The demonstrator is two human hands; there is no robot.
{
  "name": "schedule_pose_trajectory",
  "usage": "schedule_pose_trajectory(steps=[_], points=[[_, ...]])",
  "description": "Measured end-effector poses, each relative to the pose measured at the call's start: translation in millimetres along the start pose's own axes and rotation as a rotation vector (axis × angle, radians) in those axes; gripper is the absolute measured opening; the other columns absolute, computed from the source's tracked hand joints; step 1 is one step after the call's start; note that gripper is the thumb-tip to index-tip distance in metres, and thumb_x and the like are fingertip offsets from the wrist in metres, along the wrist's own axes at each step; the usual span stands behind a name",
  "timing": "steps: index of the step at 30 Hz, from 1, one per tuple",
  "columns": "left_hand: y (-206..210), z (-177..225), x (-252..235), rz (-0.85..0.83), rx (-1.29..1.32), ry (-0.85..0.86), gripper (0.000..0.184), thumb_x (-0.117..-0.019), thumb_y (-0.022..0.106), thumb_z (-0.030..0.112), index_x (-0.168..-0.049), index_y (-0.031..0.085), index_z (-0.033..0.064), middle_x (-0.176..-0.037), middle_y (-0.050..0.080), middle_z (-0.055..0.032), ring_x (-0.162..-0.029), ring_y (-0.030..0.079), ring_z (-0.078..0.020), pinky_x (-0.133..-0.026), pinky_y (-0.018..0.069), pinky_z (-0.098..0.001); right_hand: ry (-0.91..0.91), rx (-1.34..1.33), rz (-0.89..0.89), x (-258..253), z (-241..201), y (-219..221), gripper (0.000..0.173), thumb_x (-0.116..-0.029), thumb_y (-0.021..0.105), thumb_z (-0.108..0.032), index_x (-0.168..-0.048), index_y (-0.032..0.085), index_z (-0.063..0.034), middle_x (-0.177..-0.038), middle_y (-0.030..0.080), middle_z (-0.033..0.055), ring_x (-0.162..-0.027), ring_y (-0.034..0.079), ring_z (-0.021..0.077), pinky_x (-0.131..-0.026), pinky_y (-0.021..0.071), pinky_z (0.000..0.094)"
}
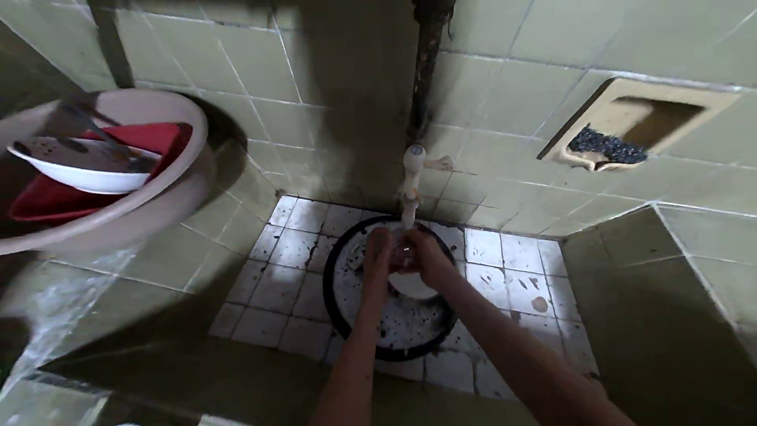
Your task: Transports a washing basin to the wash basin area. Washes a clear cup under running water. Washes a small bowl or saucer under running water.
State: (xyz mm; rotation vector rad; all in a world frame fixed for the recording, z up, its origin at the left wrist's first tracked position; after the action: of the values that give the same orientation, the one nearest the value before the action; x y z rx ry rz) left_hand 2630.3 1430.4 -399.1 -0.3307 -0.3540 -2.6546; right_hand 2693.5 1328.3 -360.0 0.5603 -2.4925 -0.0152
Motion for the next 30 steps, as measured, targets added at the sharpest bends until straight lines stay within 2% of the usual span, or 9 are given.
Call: schedule_pose_trajectory(steps=[6,8,10,12,17,21,25,28,30], points=[[4,16,2,0.143,0.223,-0.39,0.048,-0.1085,0.036,0.05,-0.117,0.059,0.008,-0.071,0.059,-0.0062,-0.049,0.052,-0.0112,-0.045,0.0449,-0.0238,-0.316,0.483,-0.516,12,5,-25,0.038,-0.1059,0.05,-0.011,-0.144,0.055,-0.0071,-0.13,0.065,0.0076,-0.11,0.065,0.0136,-0.097,0.0541,0.0338],[10,15,3,0.162,0.103,-0.357,0.052,-0.1094,0.034,0.052,-0.135,0.052,0.0106,-0.083,0.063,-0.0099,-0.058,0.055,-0.0143,-0.049,0.0455,-0.0267,-0.246,0.388,-0.412,1,0,-29,0.026,-0.107,0.049,-0.012,-0.128,0.062,-0.0017,-0.112,0.069,0.0083,-0.093,0.069,0.0137,-0.084,0.059,0.0329],[12,8,-1,0.107,-0.001,-0.181,0.059,-0.1106,0.03,0.05,-0.153,0.038,0.0098,-0.125,0.064,-0.0185,-0.096,0.066,-0.0269,-0.078,0.056,-0.0433,-0.122,0.258,-0.208,-12,-7,-22,0.028,-0.1093,0.046,-0.024,-0.119,0.062,-0.0019,-0.092,0.071,0.0084,-0.07,0.068,0.0142,-0.06,0.0578,0.0305],[13,4,-6,0.079,-0.071,-0.028,0.053,-0.1102,0.04,0.043,-0.15,0.043,0.008,-0.136,0.057,-0.0212,-0.108,0.066,-0.0339,-0.086,0.058,-0.0522,-0.047,0.272,-0.005,-25,-8,-15,0.029,-0.1076,0.051,-0.031,-0.114,0.063,-0.0054,-0.073,0.063,0.005,-0.053,0.058,0.0111,-0.045,0.0474,0.0257],[18,4,7,0.188,0.117,-0.183,0.049,-0.1082,0.047,0.043,-0.141,0.053,0.0069,-0.119,0.064,-0.0171,-0.093,0.065,-0.0258,-0.077,0.0567,-0.0446,-0.427,0.879,0.279,10,-7,8,0.043,-0.1021,0.061,-0.04,-0.112,0.064,0.0019,-0.087,0.066,0.0218,-0.079,0.066,0.0404,-0.067,0.0517,0.0606],[17,-1,2,0.228,0.424,-0.385,0.05,-0.1064,0.042,0.052,-0.129,0.058,0.0107,-0.104,0.065,-0.0114,-0.086,0.064,-0.0221,-0.071,0.0558,-0.0411,-0.823,0.756,0.205,4,20,-4,0.03,-0.0942,0.072,-0.026,-0.104,0.068,0.0021,-0.086,0.066,0.0158,-0.072,0.064,0.0274,-0.064,0.0556,0.0454],[21,1,2,0.159,0.349,-0.432,0.044,-0.11,0.041,0.04,-0.133,0.055,0.0052,-0.105,0.065,-0.0163,-0.085,0.064,-0.0257,-0.074,0.0562,-0.0429,-0.532,0.626,0.145,-31,4,-23,0.044,-0.0982,0.066,-0.037,-0.073,0.064,-0.0015,-0.06,0.052,0.0053,-0.054,0.05,0.0177,-0.055,0.0447,0.0416],[25,10,4,0.123,0.283,-0.418,0.043,-0.1118,0.036,0.035,-0.132,0.055,0.0012,-0.101,0.067,-0.018,-0.081,0.067,-0.0266,-0.071,0.0574,-0.0419,-0.456,0.662,0.057,-52,-19,-27,0.036,-0.0984,0.069,-0.028,-0.075,0.066,-0.0008,-0.064,0.054,0.0043,-0.058,0.05,0.0143,-0.06,0.0447,0.0386],[24,13,4,0.124,0.378,-0.408,0.048,-0.1121,0.031,0.04,-0.137,0.049,0.0024,-0.11,0.066,-0.0193,-0.085,0.068,-0.0288,-0.073,0.0585,-0.0454,-0.566,0.751,0.093,-50,-25,-16,0.034,-0.0954,0.071,-0.029,-0.079,0.07,0.0007,-0.07,0.064,0.012,-0.068,0.061,0.0252,-0.066,0.0483,0.0505]])
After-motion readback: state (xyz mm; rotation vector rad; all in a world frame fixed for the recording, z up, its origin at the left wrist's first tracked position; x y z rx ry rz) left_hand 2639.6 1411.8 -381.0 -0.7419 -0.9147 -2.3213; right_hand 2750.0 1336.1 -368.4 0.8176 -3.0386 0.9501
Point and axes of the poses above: each hand's wrist, its own x-axis away from the middle knuckle, its own y-axis out of the palm, z = x × y, the point moved 2 cm from there along -x, towards the middle knuckle
